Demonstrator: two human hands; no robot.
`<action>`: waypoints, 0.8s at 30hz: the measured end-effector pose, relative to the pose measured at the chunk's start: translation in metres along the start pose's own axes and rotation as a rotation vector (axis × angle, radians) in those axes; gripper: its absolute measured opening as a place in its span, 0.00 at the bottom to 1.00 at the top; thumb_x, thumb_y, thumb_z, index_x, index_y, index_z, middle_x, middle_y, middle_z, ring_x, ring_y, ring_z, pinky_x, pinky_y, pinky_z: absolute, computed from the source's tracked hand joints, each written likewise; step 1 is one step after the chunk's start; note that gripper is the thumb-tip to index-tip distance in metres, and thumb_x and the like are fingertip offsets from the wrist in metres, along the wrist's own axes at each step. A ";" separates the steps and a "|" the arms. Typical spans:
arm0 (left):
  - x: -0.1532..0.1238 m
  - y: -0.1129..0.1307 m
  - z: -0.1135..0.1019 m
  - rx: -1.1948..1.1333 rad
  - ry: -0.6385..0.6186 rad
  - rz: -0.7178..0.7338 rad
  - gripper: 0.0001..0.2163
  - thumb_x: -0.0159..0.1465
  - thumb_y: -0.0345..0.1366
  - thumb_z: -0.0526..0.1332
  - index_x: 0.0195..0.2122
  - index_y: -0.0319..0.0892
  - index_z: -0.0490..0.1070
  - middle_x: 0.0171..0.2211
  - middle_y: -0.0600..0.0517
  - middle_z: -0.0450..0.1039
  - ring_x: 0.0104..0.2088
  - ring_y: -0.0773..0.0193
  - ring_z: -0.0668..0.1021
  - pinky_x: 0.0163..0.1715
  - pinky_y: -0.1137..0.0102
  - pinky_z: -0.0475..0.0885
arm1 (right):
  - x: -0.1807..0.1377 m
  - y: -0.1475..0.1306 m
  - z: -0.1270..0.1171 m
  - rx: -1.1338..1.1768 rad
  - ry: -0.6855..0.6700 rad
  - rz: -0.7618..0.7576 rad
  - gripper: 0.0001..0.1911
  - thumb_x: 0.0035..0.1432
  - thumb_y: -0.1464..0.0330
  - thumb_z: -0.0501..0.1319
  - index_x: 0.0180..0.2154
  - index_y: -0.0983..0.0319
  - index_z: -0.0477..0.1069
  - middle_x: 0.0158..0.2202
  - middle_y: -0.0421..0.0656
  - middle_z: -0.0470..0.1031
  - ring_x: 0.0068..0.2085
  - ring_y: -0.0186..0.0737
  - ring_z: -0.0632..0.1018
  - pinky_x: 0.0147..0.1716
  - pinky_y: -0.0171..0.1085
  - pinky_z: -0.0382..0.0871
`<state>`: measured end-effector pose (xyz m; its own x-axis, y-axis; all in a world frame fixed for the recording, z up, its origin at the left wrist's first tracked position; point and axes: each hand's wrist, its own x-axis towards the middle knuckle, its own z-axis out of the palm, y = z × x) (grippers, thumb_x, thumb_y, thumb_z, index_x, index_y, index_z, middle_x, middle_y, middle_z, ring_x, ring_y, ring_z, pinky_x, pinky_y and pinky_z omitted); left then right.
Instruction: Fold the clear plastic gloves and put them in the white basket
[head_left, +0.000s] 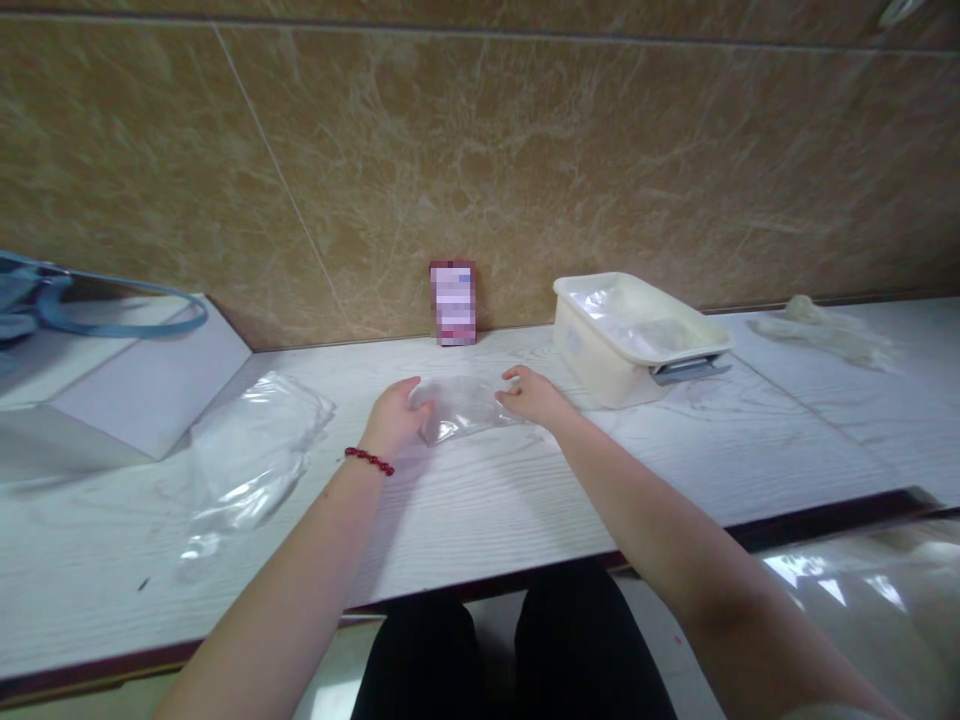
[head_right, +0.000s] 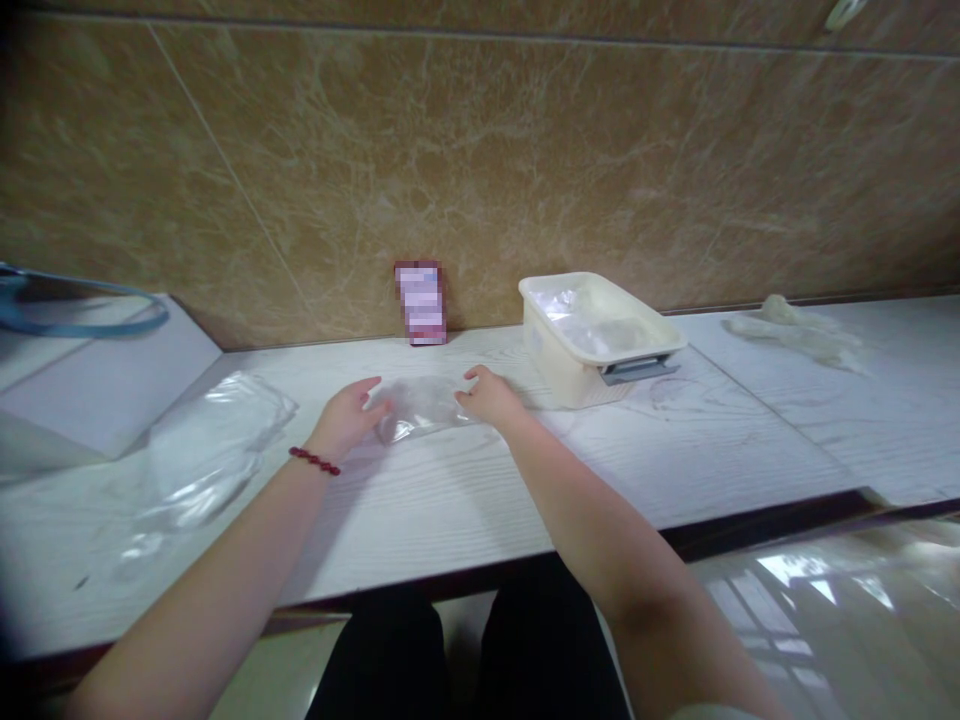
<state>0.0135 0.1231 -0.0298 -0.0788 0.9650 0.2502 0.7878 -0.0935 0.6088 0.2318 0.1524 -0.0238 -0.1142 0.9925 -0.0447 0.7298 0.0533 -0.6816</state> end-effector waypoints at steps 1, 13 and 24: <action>-0.001 0.002 0.000 0.075 0.020 0.072 0.22 0.52 0.41 0.56 0.47 0.37 0.65 0.48 0.42 0.65 0.50 0.54 0.66 0.50 0.61 0.58 | 0.000 0.000 0.000 0.004 0.007 -0.016 0.18 0.47 0.66 0.58 0.42 0.60 0.61 0.25 0.37 0.72 0.20 0.29 0.68 0.20 0.28 0.58; -0.017 0.018 0.029 0.374 -0.347 0.344 0.24 0.60 0.45 0.43 0.56 0.41 0.54 0.58 0.44 0.50 0.58 0.52 0.52 0.54 0.53 0.42 | 0.011 0.003 0.004 -0.141 0.039 -0.173 0.13 0.50 0.69 0.57 0.41 0.60 0.63 0.24 0.37 0.69 0.25 0.30 0.68 0.24 0.28 0.58; -0.017 0.015 0.023 0.427 -0.385 0.271 0.27 0.59 0.50 0.42 0.57 0.44 0.50 0.60 0.46 0.44 0.59 0.50 0.47 0.53 0.51 0.40 | -0.003 0.004 -0.015 -0.379 0.053 -0.373 0.17 0.46 0.62 0.61 0.40 0.61 0.66 0.39 0.46 0.69 0.39 0.37 0.70 0.38 0.33 0.60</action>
<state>0.0403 0.1109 -0.0420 0.3201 0.9473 0.0162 0.9295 -0.3173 0.1882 0.2453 0.1510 -0.0150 -0.3854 0.9020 0.1945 0.8393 0.4303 -0.3322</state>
